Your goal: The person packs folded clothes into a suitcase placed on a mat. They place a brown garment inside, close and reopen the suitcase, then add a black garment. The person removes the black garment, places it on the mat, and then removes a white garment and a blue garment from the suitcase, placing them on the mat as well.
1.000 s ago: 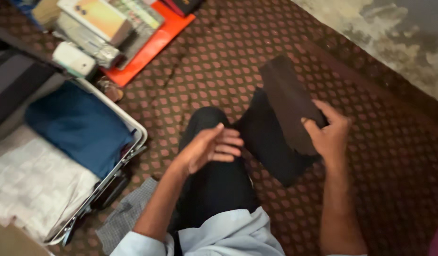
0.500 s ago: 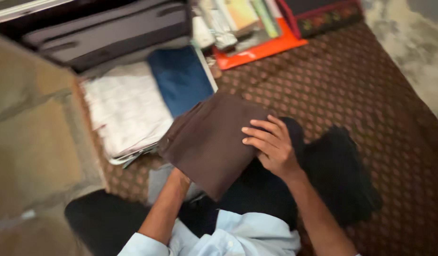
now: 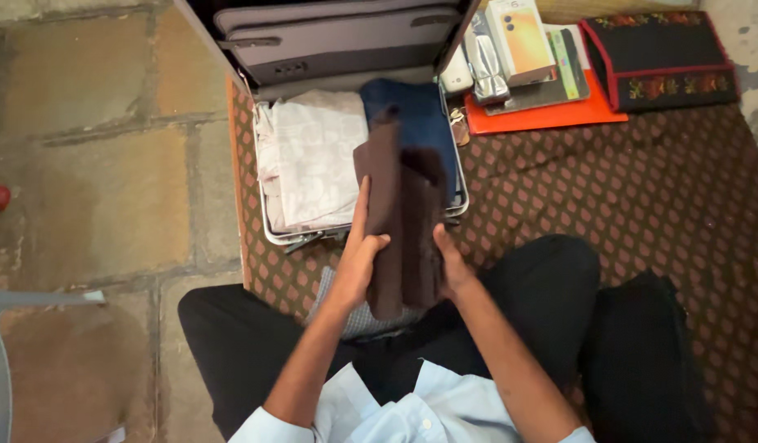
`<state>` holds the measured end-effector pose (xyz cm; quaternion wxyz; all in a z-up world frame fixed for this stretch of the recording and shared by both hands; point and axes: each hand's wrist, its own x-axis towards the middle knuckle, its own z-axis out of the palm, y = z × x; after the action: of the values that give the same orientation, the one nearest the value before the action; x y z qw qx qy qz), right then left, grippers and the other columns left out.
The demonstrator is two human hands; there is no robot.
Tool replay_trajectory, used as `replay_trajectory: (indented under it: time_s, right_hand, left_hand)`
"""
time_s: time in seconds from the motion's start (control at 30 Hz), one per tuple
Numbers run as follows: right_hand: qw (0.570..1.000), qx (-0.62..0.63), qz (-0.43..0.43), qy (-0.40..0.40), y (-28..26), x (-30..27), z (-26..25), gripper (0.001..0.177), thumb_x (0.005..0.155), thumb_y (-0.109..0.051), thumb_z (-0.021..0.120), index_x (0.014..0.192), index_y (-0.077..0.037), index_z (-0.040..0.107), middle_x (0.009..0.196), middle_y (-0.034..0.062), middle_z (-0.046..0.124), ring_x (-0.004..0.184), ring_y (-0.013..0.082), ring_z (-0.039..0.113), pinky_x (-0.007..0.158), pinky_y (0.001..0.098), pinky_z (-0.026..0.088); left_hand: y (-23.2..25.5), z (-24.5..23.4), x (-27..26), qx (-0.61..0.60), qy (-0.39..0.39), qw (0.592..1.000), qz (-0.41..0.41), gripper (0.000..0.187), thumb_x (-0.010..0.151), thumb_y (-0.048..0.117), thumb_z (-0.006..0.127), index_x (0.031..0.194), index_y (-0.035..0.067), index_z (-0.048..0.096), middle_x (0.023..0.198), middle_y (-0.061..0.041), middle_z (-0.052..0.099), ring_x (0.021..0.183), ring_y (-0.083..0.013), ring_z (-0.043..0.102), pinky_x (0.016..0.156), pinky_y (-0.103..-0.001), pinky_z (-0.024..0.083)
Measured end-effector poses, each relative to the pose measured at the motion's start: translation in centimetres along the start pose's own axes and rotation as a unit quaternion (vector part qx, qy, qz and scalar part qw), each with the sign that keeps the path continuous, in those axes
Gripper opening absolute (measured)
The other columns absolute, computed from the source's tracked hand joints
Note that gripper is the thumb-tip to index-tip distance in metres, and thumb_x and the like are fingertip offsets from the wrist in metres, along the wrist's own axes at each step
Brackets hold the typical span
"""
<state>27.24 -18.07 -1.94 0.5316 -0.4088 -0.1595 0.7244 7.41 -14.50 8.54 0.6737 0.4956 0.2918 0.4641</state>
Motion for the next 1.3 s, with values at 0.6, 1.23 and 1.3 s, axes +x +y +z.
replay_trajectory:
  time_s: [0.6, 1.23, 1.3]
  right_hand:
    - [0.977, -0.158, -0.141, -0.003, -10.2, 6.9, -4.1, 0.061, 0.085, -0.011, 0.059, 0.144, -0.001, 0.049, 0.126, 0.0113, 0.064, 0.113, 0.0225, 0.062, 0.099, 0.0341, 0.049]
    - [0.884, -0.425, -0.183, 0.062, -15.7, 17.6, -5.1, 0.066, 0.086, -0.003, 0.070, 0.148, -0.009, 0.048, 0.124, 0.0163, 0.062, 0.115, 0.0230, 0.061, 0.100, 0.0331, 0.051]
    - [0.844, -0.478, -0.228, 0.084, -15.0, 17.8, -5.2, 0.062, 0.088, -0.003, 0.068, 0.147, -0.011, 0.048, 0.125, 0.0170, 0.063, 0.116, 0.0256, 0.062, 0.098, 0.0361, 0.051]
  left_hand:
    - [-1.9, -18.6, 2.7, -0.217, 0.113, 0.964, -0.104, 0.086, 0.076, 0.004, 0.046, 0.161, 0.013, 0.035, 0.150, -0.014, 0.052, 0.129, -0.0291, 0.058, 0.108, -0.040, 0.050]
    - [-4.3, -20.9, 12.2, 0.092, 0.149, 0.984, -0.024, 0.092, 0.074, -0.013, 0.049, 0.160, 0.021, 0.037, 0.160, -0.011, 0.046, 0.120, -0.0276, 0.061, 0.089, -0.031, 0.054]
    - [-5.0, -20.9, 12.2, 0.248, 0.161, 0.955, 0.041, 0.081, 0.081, -0.005, 0.056, 0.157, 0.018, 0.043, 0.156, -0.012, 0.052, 0.121, -0.0311, 0.062, 0.094, -0.035, 0.050]
